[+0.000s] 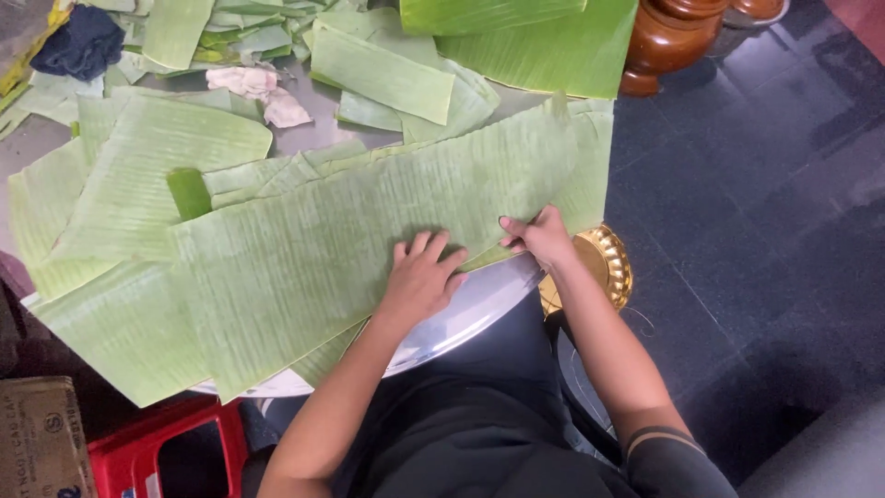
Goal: The person is sorting and stacking cut banana leaves on a metal tray, smoothing them out to ensure a neat pile.
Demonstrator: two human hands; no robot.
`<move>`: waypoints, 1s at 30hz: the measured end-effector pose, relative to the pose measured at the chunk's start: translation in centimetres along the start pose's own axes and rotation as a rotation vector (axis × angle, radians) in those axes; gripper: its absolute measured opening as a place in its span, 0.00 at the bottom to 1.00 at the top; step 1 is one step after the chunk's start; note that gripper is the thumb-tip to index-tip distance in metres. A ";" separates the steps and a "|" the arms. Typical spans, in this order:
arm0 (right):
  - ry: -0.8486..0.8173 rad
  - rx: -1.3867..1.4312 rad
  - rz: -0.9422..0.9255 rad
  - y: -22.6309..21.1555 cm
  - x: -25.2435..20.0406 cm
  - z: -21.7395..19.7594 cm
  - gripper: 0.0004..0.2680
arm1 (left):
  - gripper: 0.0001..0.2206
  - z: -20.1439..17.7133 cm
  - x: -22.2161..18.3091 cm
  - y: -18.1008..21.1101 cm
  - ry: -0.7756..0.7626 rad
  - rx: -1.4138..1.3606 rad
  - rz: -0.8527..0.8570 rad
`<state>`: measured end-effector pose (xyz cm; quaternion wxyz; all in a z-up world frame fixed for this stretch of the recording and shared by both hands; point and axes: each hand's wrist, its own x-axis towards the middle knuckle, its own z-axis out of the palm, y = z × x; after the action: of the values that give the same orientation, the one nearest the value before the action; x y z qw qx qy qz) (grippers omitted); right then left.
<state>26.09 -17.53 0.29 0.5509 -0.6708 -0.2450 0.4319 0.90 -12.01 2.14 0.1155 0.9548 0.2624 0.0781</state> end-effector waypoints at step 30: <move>0.033 0.009 -0.110 3.5 0.6 -1.5 0.09 | 0.31 -5.5 3.3 2.1 -0.356 0.183 -0.061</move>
<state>27.15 -18.72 -3.17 0.5808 -0.6607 -0.2704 0.3911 3.53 -11.06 8.24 0.0751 0.9516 0.2728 -0.1197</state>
